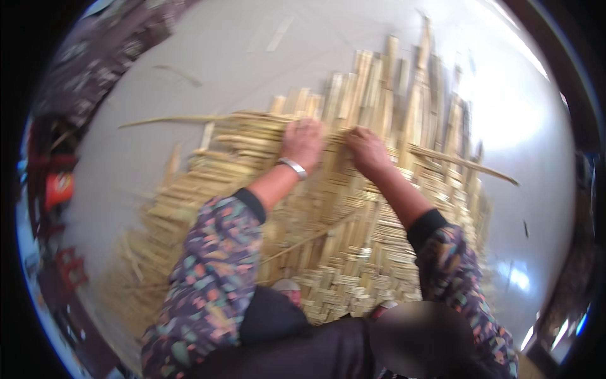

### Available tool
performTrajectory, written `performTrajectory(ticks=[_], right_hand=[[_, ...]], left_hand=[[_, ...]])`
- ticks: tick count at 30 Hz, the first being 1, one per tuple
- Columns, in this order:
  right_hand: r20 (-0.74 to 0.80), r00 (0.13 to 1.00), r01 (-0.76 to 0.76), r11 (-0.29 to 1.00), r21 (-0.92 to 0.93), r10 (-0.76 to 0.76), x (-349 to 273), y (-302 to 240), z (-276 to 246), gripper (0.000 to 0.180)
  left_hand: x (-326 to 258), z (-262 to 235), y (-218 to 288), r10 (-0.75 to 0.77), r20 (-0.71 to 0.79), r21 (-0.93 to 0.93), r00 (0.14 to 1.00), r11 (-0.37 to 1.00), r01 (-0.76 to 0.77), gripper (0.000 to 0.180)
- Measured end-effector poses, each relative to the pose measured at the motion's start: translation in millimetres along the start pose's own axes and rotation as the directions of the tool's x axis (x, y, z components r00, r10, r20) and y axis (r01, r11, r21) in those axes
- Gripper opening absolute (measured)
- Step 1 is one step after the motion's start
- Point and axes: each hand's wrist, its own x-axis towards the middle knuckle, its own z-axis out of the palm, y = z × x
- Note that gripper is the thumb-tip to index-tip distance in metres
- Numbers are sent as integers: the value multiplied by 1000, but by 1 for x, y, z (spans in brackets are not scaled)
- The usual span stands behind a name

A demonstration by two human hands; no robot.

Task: The person weaves a flat basket using dried palm leaves by hand. They interlace the leaves in a crisscross pattern, adjust the weave, and occasionally trim excess material.

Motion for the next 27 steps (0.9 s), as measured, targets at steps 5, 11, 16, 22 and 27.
performTrajectory(ticks=[5, 11, 16, 22, 27], right_hand=[[63, 996, 60, 996, -61, -56, -14, -6, -21, 45], [173, 969, -217, 940, 263, 176, -102, 32, -76, 37], [318, 643, -469, 31, 882, 696, -179, 121, -84, 48], [118, 686, 192, -336, 922, 718, -165, 180, -50, 28], [211, 636, 223, -438, 871, 742, -136, 172, -43, 16]], left_hand=[[0, 5, 16, -11, -65, -114, 998, 993, 4, 54], [10, -32, 18, -13, 395, -143, 919, 987, 76, 55], [34, -44, 25, 56, 469, -141, 882, 990, 12, 54], [37, -39, 21, 166, 393, -85, 904, 986, -144, 51], [70, -76, 47, 177, 514, 118, 839, 954, -274, 43]])
